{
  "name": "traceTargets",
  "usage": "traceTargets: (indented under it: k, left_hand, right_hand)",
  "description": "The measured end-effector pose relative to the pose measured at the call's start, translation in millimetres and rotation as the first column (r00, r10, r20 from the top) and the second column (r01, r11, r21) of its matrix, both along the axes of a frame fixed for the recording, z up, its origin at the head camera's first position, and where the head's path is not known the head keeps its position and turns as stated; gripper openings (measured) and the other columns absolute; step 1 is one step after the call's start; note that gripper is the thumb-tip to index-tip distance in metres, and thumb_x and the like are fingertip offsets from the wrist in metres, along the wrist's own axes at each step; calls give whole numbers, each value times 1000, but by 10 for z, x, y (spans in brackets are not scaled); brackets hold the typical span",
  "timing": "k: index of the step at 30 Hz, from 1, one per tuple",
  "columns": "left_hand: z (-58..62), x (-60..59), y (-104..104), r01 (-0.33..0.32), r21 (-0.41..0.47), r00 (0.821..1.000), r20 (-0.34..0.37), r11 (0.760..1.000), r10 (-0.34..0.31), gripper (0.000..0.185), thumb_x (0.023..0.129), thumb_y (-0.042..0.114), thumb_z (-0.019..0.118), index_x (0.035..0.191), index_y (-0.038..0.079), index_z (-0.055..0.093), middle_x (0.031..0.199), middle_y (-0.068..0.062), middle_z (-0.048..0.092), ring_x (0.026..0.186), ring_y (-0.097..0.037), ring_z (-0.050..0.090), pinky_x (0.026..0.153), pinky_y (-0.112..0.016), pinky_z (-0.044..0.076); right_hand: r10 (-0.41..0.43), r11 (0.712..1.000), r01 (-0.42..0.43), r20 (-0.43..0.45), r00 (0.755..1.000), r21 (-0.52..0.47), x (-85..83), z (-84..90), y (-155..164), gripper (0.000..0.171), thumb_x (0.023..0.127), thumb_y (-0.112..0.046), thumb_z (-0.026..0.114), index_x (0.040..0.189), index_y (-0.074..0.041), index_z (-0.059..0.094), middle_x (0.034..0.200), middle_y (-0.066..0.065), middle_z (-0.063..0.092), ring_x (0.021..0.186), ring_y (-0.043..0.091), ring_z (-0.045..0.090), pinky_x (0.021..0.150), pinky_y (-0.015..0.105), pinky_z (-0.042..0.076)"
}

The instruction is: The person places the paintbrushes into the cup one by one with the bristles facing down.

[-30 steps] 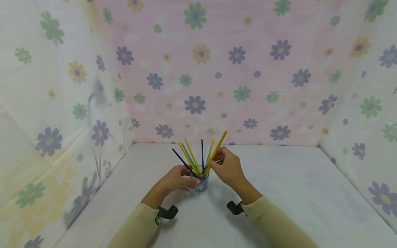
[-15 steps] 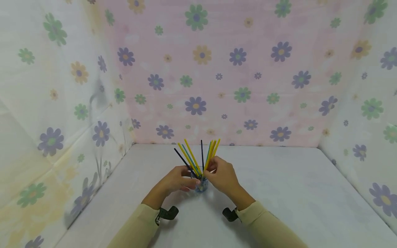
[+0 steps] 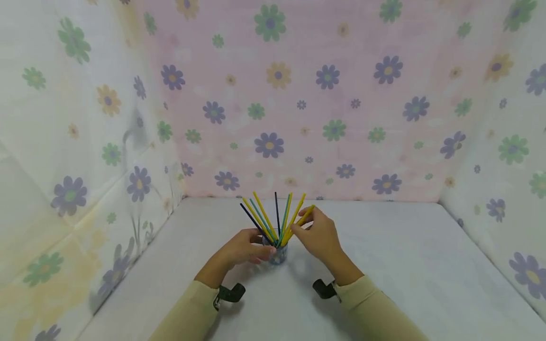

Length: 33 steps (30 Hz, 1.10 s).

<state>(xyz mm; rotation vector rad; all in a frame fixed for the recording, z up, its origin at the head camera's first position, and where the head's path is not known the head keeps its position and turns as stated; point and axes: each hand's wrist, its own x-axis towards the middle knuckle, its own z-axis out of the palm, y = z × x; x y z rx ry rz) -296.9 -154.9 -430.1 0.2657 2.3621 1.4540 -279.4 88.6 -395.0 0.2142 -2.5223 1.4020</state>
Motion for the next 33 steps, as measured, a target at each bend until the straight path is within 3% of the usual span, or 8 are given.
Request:
traceTargets:
  k: [5,9,11,15,17,20,24,33]
  left_hand:
    - [106,-12,-103,-8,-230,996,-84,973,-12,86,82,55,83,148,10,52,139,-10,64,110,-25,71,91,-46,60]
    - [190,6,-409,-84,-438,975,-223,895,-17,93,86,63,75,156,10,43,152,-13,55,138,-35,55,110,-57,47]
    - [224,26,-617,-153,-525,944,-329,837,-34,93,92,65,67,159,8,37,160,-18,45,146,-40,44,116,-61,39]
    - [289,62,-1030,-327,-662,827,-546,675,-135,97,99,72,46,164,4,22,169,-24,24,153,-49,26,120,-69,24]
    - [338,98,-1175,-390,-699,790,-589,599,-173,100,97,78,39,165,6,20,170,-25,18,154,-51,21,119,-74,18]
    - [451,164,-1304,-375,-734,812,-555,566,-180,105,94,84,36,166,10,16,172,-25,11,156,-52,11,117,-80,8]
    - [540,208,-1368,-335,-763,846,-502,554,-180,109,91,88,36,167,13,15,172,-25,5,156,-54,4,113,-83,1]
    - [547,142,-1375,-328,-763,860,-486,557,-159,111,89,89,35,167,13,13,172,-26,4,155,-55,2,108,-87,-7]
  right_hand:
    - [34,999,-34,-3,999,-35,-40,313,393,68,92,-51,75,144,-16,49,132,5,63,115,26,67,88,44,60]
    - [70,979,-53,-80,994,196,-44,428,925,75,98,-60,61,152,-11,43,152,12,51,139,36,50,108,59,47]
    - [62,925,-23,-90,994,378,-29,440,1224,77,100,-62,55,154,-8,42,160,19,41,145,43,41,112,67,39]
    - [30,752,12,-53,998,659,-9,420,1762,91,99,-69,51,159,-3,33,167,28,23,152,54,21,114,80,19]
    - [11,681,8,-22,1000,733,-8,399,1966,102,95,-75,50,162,-2,26,169,30,15,152,59,12,111,85,9]
    - [-12,607,-20,35,999,795,0,348,2169,112,91,-83,47,165,-5,15,170,31,4,149,65,2,102,91,1]
    - [-28,574,-55,86,996,817,21,283,2280,117,88,-87,44,167,-10,6,170,31,-4,145,71,0,95,95,-3]
    - [-34,601,-75,119,992,796,68,278,2232,113,89,-86,43,167,-14,4,169,31,-9,144,73,2,90,97,-6]
